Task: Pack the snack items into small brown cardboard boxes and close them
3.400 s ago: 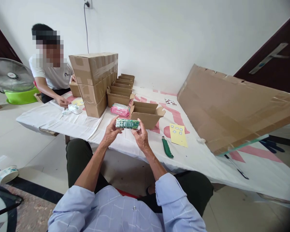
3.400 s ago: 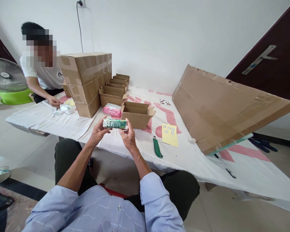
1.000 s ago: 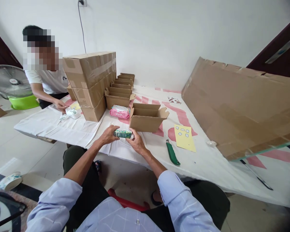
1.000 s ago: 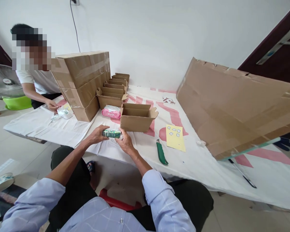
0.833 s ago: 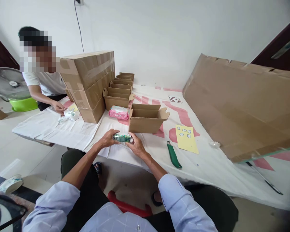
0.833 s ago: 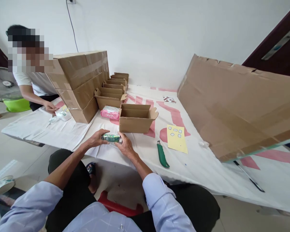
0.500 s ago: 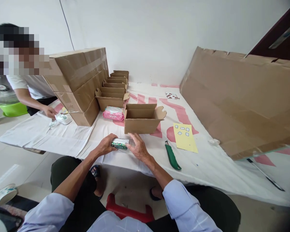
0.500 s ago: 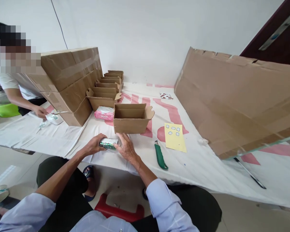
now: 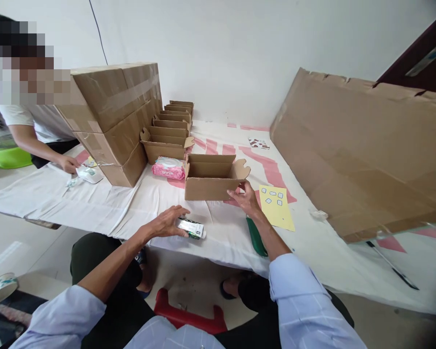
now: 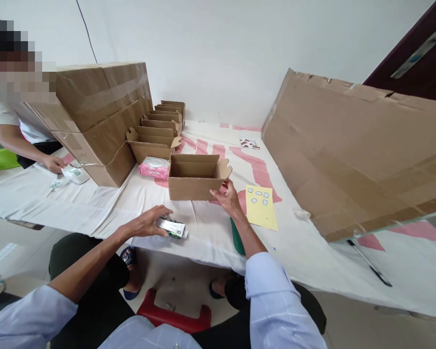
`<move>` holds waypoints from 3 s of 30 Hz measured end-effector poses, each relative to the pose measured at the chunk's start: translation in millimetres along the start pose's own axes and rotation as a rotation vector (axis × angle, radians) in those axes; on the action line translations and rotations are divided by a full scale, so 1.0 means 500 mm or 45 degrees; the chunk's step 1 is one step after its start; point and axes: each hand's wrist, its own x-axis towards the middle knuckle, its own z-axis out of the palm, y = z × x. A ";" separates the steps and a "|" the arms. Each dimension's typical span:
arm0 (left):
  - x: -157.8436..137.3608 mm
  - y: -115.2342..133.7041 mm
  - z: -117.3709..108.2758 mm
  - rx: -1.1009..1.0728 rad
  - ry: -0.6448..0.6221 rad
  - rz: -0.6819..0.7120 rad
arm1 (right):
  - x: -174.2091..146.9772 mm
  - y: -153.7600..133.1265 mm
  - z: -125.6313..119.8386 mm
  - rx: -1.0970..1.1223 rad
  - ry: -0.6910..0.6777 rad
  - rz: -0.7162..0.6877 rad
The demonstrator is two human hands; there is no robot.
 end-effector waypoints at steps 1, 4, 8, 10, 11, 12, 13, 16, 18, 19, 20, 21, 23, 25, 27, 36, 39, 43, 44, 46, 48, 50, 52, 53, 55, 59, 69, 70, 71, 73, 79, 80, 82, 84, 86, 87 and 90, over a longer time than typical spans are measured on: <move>0.017 -0.008 -0.005 -0.078 0.094 -0.037 | 0.006 -0.004 0.003 0.031 -0.071 0.025; 0.085 -0.029 -0.014 -0.291 0.374 -0.153 | 0.017 -0.011 0.012 0.024 -0.158 0.016; 0.158 -0.051 -0.016 -0.552 0.560 -0.211 | 0.017 -0.005 0.018 -0.036 -0.103 -0.085; 0.168 -0.059 -0.014 -0.611 0.650 -0.248 | 0.008 0.000 0.017 -0.061 -0.063 -0.088; 0.165 -0.061 -0.012 -0.619 0.672 -0.257 | 0.000 0.003 0.016 -0.066 -0.059 -0.079; 0.159 -0.063 -0.010 -0.617 0.674 -0.255 | -0.009 0.005 0.017 -0.067 -0.064 -0.068; 0.150 -0.063 -0.008 -0.605 0.666 -0.248 | -0.020 0.006 0.019 -0.066 -0.077 -0.060; 0.106 -0.061 0.002 -0.568 0.687 -0.268 | -0.059 0.008 0.037 -0.077 -0.124 -0.076; 0.067 -0.059 0.009 -0.568 0.747 -0.311 | -0.088 0.008 0.060 -0.113 -0.119 -0.120; 0.045 -0.059 0.012 -0.555 0.776 -0.322 | -0.102 0.009 0.073 -0.131 -0.113 -0.149; 0.024 -0.060 0.012 -0.522 0.803 -0.324 | -0.115 0.010 0.088 -0.143 -0.108 -0.183; 0.003 -0.062 0.011 -0.467 0.835 -0.325 | -0.127 0.012 0.102 -0.151 -0.106 -0.219; -0.037 -0.068 0.005 -0.330 0.917 -0.345 | -0.146 0.016 0.131 -0.163 -0.109 -0.296; -0.068 -0.074 -0.006 -0.239 0.989 -0.380 | -0.159 0.021 0.156 -0.182 -0.115 -0.360; -0.087 -0.080 -0.020 -0.220 1.003 -0.390 | -0.163 0.024 0.178 -0.199 -0.151 -0.379; -0.057 -0.128 -0.083 -0.420 1.134 -0.489 | -0.079 -0.029 0.284 -0.172 -0.418 -0.240; -0.056 -0.142 -0.084 -0.388 1.259 -0.682 | -0.056 -0.035 0.309 -0.158 -0.457 -0.182; -0.060 -0.131 -0.063 -0.091 1.219 -0.752 | -0.060 -0.019 0.321 -0.211 -0.500 -0.180; -0.054 -0.123 -0.057 -0.049 1.114 -0.714 | -0.065 -0.015 0.320 -0.226 -0.501 -0.184; -0.032 -0.106 -0.047 -0.024 0.882 -0.654 | -0.078 -0.009 0.314 -0.267 -0.490 -0.198; 0.000 -0.091 -0.041 -0.018 0.742 -0.638 | -0.096 -0.008 0.298 -0.314 -0.494 -0.235; 0.032 -0.083 -0.038 0.013 0.712 -0.659 | -0.123 -0.013 0.272 -0.367 -0.526 -0.293; 0.058 -0.082 -0.037 0.057 0.722 -0.697 | -0.160 -0.018 0.239 -0.434 -0.570 -0.356; 0.067 -0.084 -0.036 0.073 0.729 -0.719 | -0.181 -0.019 0.223 -0.477 -0.597 -0.386; 0.080 -0.089 -0.034 0.083 0.743 -0.758 | -0.224 -0.018 0.196 -0.574 -0.643 -0.435; 0.090 -0.098 -0.027 0.089 0.783 -0.805 | -0.282 0.003 0.173 -0.757 -0.617 -0.499; 0.087 -0.119 -0.043 0.090 0.840 -0.800 | -0.294 0.043 0.177 -0.693 -0.488 -0.569; 0.087 -0.122 -0.048 0.088 0.842 -0.799 | -0.294 0.044 0.177 -0.687 -0.486 -0.565; 0.086 -0.125 -0.052 0.086 0.845 -0.798 | -0.295 0.045 0.177 -0.681 -0.482 -0.562; 0.086 -0.133 -0.059 0.078 0.844 -0.793 | -0.296 0.046 0.178 -0.663 -0.478 -0.561; 0.099 -0.158 -0.075 0.039 0.804 -0.771 | -0.297 0.045 0.180 -0.629 -0.484 -0.546; 0.104 -0.161 -0.079 0.039 0.801 -0.773 | -0.297 0.045 0.179 -0.626 -0.492 -0.542; 0.117 -0.169 -0.089 0.047 0.800 -0.778 | -0.297 0.045 0.178 -0.623 -0.502 -0.539; 0.132 -0.175 -0.099 0.056 0.798 -0.777 | -0.297 0.047 0.177 -0.621 -0.499 -0.540; 0.149 -0.180 -0.108 0.062 0.797 -0.775 | -0.298 0.050 0.177 -0.620 -0.491 -0.547; 0.157 -0.182 -0.111 0.063 0.797 -0.773 | -0.298 0.051 0.177 -0.619 -0.488 -0.553; 0.178 -0.189 -0.117 0.062 0.798 -0.770 | -0.298 0.053 0.175 -0.615 -0.476 -0.590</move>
